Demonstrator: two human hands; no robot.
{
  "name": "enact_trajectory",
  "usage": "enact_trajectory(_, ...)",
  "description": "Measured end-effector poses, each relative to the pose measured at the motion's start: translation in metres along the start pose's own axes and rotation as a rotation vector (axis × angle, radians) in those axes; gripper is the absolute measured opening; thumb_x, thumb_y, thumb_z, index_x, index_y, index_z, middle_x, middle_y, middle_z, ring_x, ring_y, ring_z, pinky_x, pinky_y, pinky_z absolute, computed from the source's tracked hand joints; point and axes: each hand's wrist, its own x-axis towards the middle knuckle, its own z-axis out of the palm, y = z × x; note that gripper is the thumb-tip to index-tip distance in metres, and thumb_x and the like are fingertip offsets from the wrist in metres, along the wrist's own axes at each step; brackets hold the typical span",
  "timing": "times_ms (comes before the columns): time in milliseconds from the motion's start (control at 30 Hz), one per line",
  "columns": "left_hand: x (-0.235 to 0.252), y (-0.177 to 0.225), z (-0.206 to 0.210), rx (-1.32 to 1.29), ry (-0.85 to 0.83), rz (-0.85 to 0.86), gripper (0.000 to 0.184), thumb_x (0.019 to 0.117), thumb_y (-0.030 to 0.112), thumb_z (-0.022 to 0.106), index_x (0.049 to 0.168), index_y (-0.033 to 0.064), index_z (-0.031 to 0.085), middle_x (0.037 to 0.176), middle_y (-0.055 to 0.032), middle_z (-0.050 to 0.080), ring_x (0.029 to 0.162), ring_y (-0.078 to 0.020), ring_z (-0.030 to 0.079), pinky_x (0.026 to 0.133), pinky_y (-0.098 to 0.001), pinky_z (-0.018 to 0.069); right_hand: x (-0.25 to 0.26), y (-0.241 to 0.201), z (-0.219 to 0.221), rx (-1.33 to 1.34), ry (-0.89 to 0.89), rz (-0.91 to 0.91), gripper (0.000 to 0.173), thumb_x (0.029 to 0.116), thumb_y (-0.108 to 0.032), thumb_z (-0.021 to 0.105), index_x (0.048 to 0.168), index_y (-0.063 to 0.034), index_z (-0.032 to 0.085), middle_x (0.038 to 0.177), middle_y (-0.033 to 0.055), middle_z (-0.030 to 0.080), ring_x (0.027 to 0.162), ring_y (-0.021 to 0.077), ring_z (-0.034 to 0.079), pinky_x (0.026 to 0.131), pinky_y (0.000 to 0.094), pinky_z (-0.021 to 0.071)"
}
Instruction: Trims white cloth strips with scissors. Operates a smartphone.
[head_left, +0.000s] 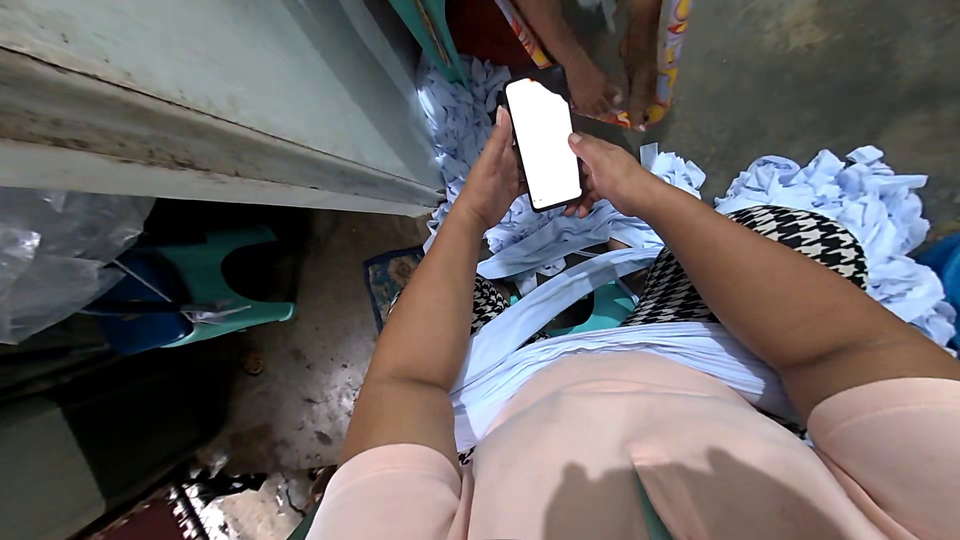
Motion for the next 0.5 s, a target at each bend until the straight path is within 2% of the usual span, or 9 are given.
enact_trajectory(133,0.0003,-0.0007,-0.0010,0.013,-0.006,-0.001,0.082,0.1004,0.068,0.007,0.163,0.0149,0.010,0.150,-0.0129,0.051,0.130,-0.0260,0.057,0.105,-0.0470,0.0506,-0.0003,0.0002,0.0000,-0.006,-0.004,-0.003,0.051,0.1125,-0.046,0.022,0.145,-0.0170,0.047,0.098,0.0150,0.071,0.066,0.0267,0.071,0.052,0.0367,0.0580)
enact_trajectory(300,0.0005,-0.0007,-0.0007,0.012,0.000,0.002,0.080,0.1010,0.067,0.007,0.163,0.0157,0.011,0.150,-0.0121,0.051,0.131,-0.0258,0.057,0.105,-0.0472,0.0504,0.0002,-0.0011,0.0000,-0.007,-0.020,0.011,0.047,0.1129,-0.042,0.023,0.148,-0.0174,0.043,0.098,0.0150,0.071,0.066,0.0265,0.070,0.051,0.0360,0.0579)
enact_trajectory(400,0.0006,-0.0011,-0.0002,0.005,0.021,0.000,0.081,0.1008,0.068,0.006,0.162,0.0151,0.013,0.149,-0.0132,0.052,0.130,-0.0265,0.057,0.105,-0.0481,0.0503,0.0009,-0.0039,0.0012,-0.020,-0.046,0.034,0.037,0.1111,-0.024,0.034,0.146,-0.0186,0.043,0.102,0.0168,0.070,0.065,0.0262,0.069,0.052,0.0357,0.0571)
enact_trajectory(500,-0.0002,-0.0007,-0.0004,0.013,0.016,0.009,0.081,0.1012,0.067,0.007,0.162,0.0135,0.014,0.149,-0.0131,0.052,0.130,-0.0253,0.057,0.106,-0.0468,0.0504,0.0003,-0.0050,0.0017,-0.045,-0.054,0.029,0.052,0.1025,-0.005,0.044,0.152,-0.0197,0.039,0.111,0.0180,0.068,0.067,0.0268,0.069,0.054,0.0376,0.0582)
